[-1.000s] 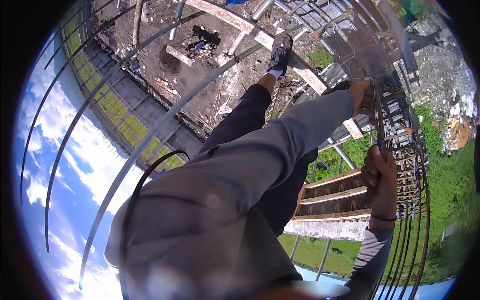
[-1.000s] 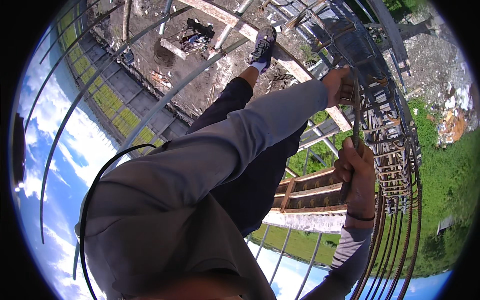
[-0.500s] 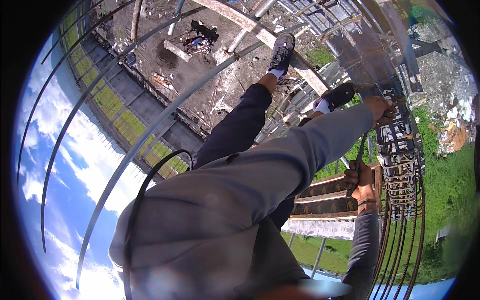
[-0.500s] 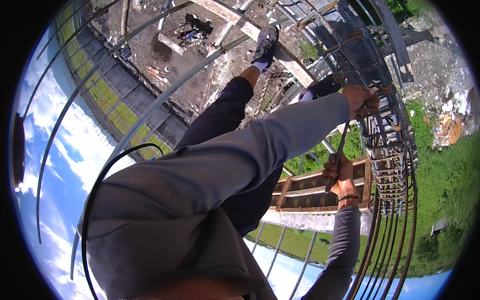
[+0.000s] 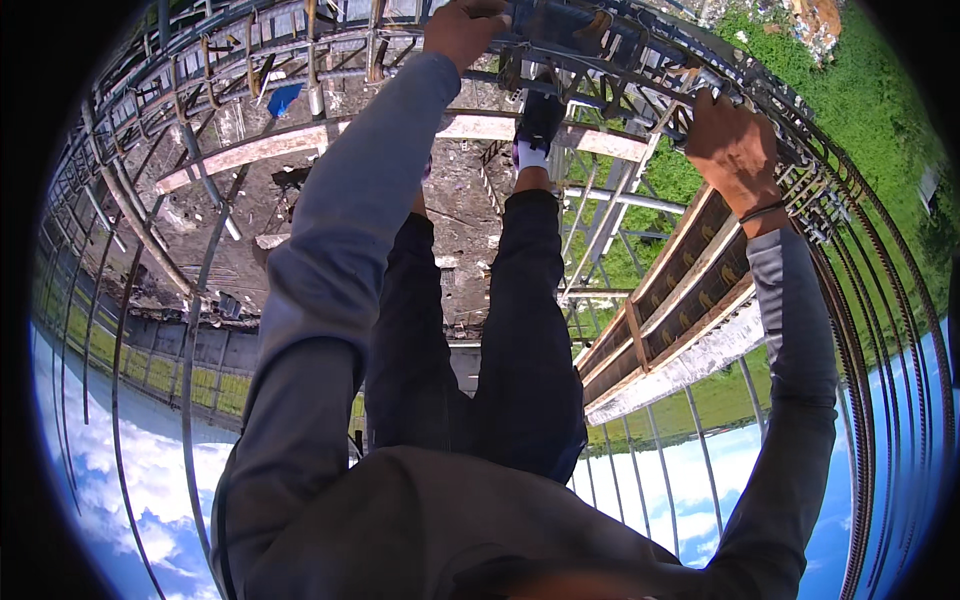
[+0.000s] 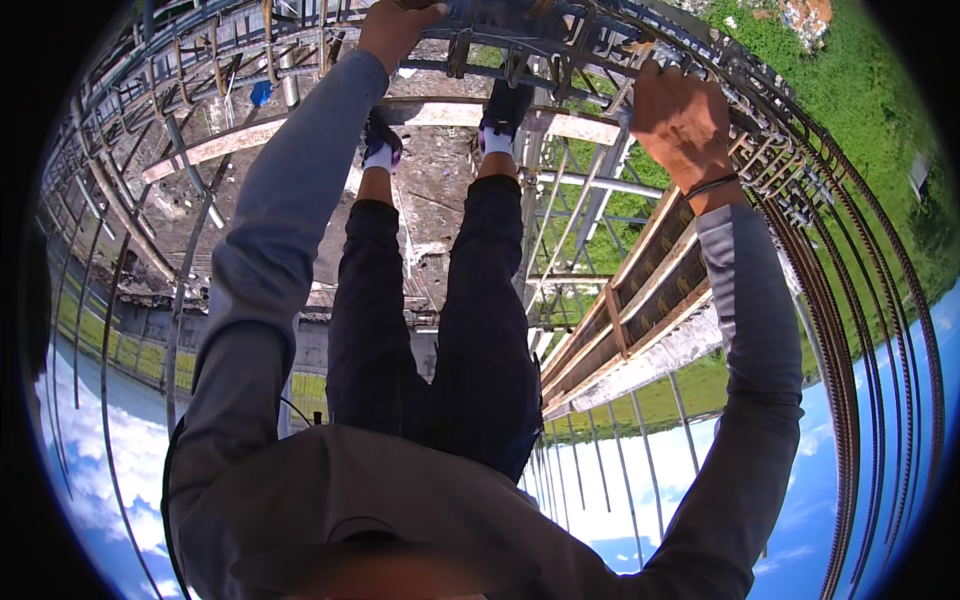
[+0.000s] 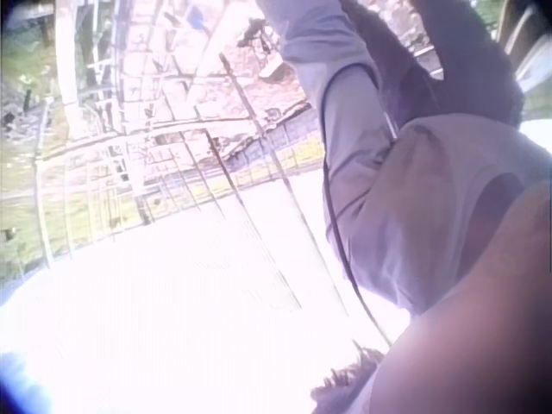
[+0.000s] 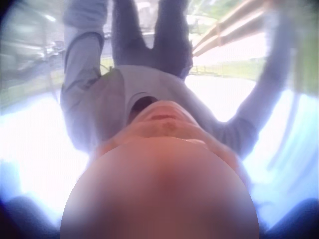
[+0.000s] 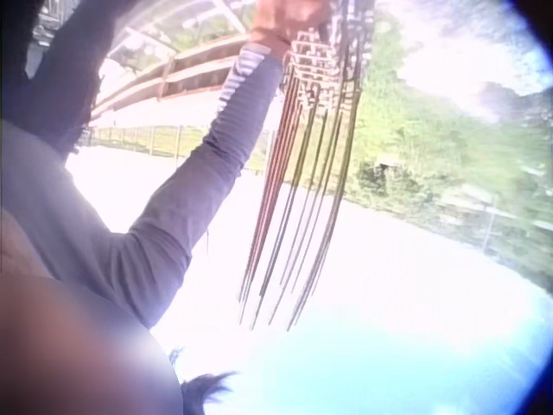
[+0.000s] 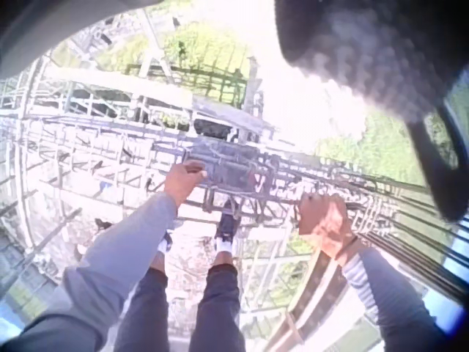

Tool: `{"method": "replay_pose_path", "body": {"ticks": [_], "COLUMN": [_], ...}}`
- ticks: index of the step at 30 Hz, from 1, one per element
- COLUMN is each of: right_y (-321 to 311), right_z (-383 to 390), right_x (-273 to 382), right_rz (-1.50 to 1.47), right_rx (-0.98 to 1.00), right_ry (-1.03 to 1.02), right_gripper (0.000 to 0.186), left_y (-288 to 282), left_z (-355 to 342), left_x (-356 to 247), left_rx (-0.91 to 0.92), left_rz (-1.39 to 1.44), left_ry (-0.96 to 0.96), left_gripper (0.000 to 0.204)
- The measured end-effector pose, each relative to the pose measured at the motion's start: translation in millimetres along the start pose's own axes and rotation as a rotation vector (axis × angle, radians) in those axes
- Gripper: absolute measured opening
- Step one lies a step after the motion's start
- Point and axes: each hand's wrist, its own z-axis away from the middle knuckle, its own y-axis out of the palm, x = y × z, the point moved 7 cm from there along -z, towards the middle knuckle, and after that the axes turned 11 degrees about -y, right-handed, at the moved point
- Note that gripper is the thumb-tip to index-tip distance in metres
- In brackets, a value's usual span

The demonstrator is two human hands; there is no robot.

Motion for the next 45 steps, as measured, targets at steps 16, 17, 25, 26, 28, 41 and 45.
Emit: {"method": "replay_pose_path", "body": {"ticks": [16, 17, 25, 26, 28, 41, 45], "right_y": [114.2, 92.1, 28.1, 29.7, 33.9, 118.9, 127.0], "right_z": [22.2, 18.6, -2.2, 0.1, 9.0, 107.7, 102.0], "right_x": [59.0, 54.2, 40.6, 44.6, 55.2, 232.4, 266.8], "right_rz": [-0.683, -0.600, -0.277, -0.286, -0.353, -1.228, -1.306], "right_rx": [0.081, -0.037, 0.137, 0.170, 0.194, 0.489, 0.384], "right_ry": [0.083, -0.026, -0.368, -0.319, -0.197, 0.417, 0.536], "right_gripper": [0.035, 0.038, 0.046, 0.045, 0.043, 0.049, 0.049], "left_y": [40.7, 39.1, 30.1, 30.7, 31.0, -24.1, -6.7], "left_z": [17.6, 19.7, 35.2, 41.1, 46.2, 166.3, 135.2], "left_x": [-22.1, -28.6, -56.7, -58.4, -58.1, 150.4, 224.4], "left_rx": [0.216, 0.233, 0.084, -0.008, -0.120, -0.163, -0.153], "left_rz": [-0.692, -0.705, -0.664, -0.717, -0.744, 0.750, 0.785], "left_ry": [-0.152, -0.189, -0.165, -0.085, 0.009, -0.763, -0.942], "left_gripper": [0.071, 0.070, 0.057, 0.057, 0.057, 0.022, 0.019]}}
